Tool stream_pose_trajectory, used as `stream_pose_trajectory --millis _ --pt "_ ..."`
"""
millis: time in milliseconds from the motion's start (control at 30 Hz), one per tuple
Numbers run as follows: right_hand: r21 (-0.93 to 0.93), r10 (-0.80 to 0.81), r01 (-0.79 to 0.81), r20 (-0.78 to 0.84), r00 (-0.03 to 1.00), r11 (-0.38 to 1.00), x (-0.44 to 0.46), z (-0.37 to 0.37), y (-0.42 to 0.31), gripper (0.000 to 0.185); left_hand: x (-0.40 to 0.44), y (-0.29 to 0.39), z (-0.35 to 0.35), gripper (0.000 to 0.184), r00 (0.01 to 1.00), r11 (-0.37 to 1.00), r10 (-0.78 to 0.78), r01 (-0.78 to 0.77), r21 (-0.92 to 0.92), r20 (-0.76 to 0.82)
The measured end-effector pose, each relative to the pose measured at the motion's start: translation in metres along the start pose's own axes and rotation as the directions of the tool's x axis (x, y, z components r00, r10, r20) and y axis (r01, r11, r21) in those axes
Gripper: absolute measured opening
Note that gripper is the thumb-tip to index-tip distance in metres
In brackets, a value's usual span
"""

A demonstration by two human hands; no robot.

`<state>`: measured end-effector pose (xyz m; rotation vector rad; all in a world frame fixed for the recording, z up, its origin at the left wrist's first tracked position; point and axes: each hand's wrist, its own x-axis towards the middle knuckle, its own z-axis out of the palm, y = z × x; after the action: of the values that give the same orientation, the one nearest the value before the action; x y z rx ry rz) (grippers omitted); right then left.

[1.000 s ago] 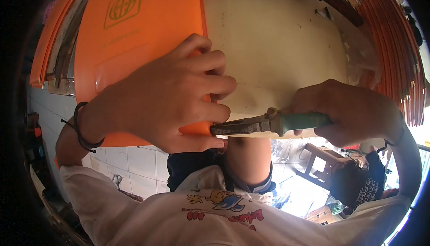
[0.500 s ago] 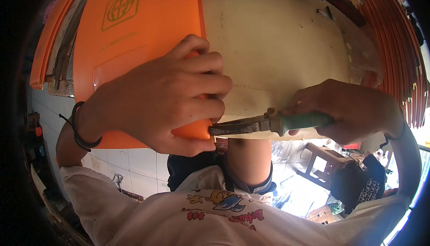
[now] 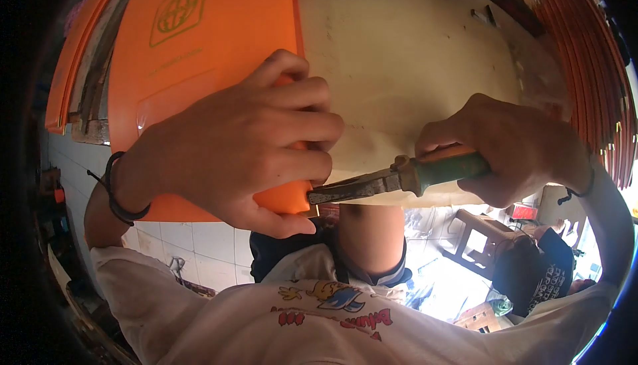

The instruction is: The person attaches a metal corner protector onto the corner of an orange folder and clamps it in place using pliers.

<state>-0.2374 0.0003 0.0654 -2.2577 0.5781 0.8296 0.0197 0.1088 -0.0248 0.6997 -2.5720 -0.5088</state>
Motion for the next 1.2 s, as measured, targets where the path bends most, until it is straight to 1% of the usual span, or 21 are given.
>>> stream_pose_trajectory --millis 100,200,300,400,467,500,600,667,700,733,800,833,900,933,1000,1033,1133,1200 --pt "-0.065 0.018 -0.016 0.027 0.999 0.998 0.003 0.0 -0.002 0.039 -0.001 0.001 0.002 0.039 0.999 1.0 0.009 -0.01 -0.006 -0.033" --pt "-0.064 0.045 -0.044 0.016 0.999 0.997 0.002 -0.001 -0.003 0.035 -0.002 -0.001 0.004 0.04 0.998 1.0 0.029 -0.029 0.003 -0.056" --pt "0.078 0.106 -0.098 -0.108 0.989 0.992 -0.002 0.003 -0.01 0.036 -0.002 -0.001 0.005 0.039 0.998 0.999 0.034 -0.033 0.024 -0.049" --pt "-0.039 0.379 -0.38 -0.046 0.924 0.924 -0.009 -0.001 -0.024 0.043 -0.002 0.0 0.005 0.039 0.999 0.999 0.032 -0.03 0.037 -0.039" --pt "-0.053 0.176 -0.176 0.003 0.984 0.983 -0.014 0.004 -0.008 0.044 -0.002 0.001 0.004 0.038 0.999 0.999 0.025 -0.024 0.04 -0.027" --pt "-0.056 0.071 -0.07 0.029 0.997 0.996 -0.017 0.007 0.001 0.045 -0.002 0.001 0.003 0.038 1.0 0.999 0.02 -0.019 0.039 -0.021" --pt "-0.18 -0.156 0.145 -0.05 0.986 0.973 -0.024 0.013 0.009 0.047 0.0 0.003 0.002 0.036 1.0 0.999 0.016 -0.015 0.037 -0.025" --pt "-0.293 -0.072 0.046 -0.078 0.994 0.955 -0.033 0.014 0.015 0.047 0.001 0.003 0.003 0.035 0.999 0.999 0.011 -0.01 0.038 -0.033" --pt "-0.293 -0.034 0.0 -0.112 0.993 0.956 -0.034 0.014 0.016 0.047 0.001 0.003 0.003 0.034 0.999 0.999 0.008 -0.006 0.041 -0.035" --pt "-0.29 0.004 -0.047 -0.147 0.989 0.956 -0.036 0.013 0.017 0.046 0.001 0.003 0.002 0.033 0.999 0.999 0.005 -0.004 0.045 -0.038" --pt "-0.165 0.083 -0.126 -0.244 0.966 0.978 -0.036 0.015 0.022 0.046 0.003 0.002 -0.001 0.033 0.999 0.999 -0.026 0.027 0.035 -0.022" --pt "-0.195 0.024 -0.092 -0.324 0.946 0.977 -0.032 0.015 0.027 0.043 0.004 0.001 -0.003 0.032 0.999 0.998 -0.043 0.043 0.034 -0.012" --pt "-0.262 -0.1 -0.031 -0.474 0.875 0.964 -0.019 0.018 0.041 0.039 0.006 -0.005 -0.006 0.032 0.995 0.994 -0.068 0.074 0.083 -0.07" --pt "-0.247 -0.109 -0.042 -0.566 0.817 0.968 -0.013 0.02 0.044 0.037 0.008 -0.008 -0.008 0.031 0.992 0.99 -0.077 0.088 0.109 -0.099" --pt "-0.208 -0.119 -0.054 -0.733 0.67 0.977 0.004 0.024 0.05 0.033 0.011 -0.016 -0.014 0.032 0.983 0.978 -0.152 0.164 0.126 -0.104" --pt "-0.279 -0.197 -0.054 -0.787 0.585 0.959 0.015 0.028 0.059 0.028 0.012 -0.02 -0.018 0.033 0.976 0.97 -0.189 0.203 0.135 -0.106" --pt "-0.269 -0.257 0.054 -0.814 0.522 0.962 0.032 0.021 0.059 0.026 0.014 -0.026 -0.021 0.035 0.965 0.957 -0.213 0.237 0.165 -0.152" --pt "-0.287 -0.27 0.05 -0.808 0.524 0.957 0.036 0.018 0.056 0.028 0.016 -0.03 -0.021 0.037 0.964 0.956 -0.22 0.243 0.167 -0.146"
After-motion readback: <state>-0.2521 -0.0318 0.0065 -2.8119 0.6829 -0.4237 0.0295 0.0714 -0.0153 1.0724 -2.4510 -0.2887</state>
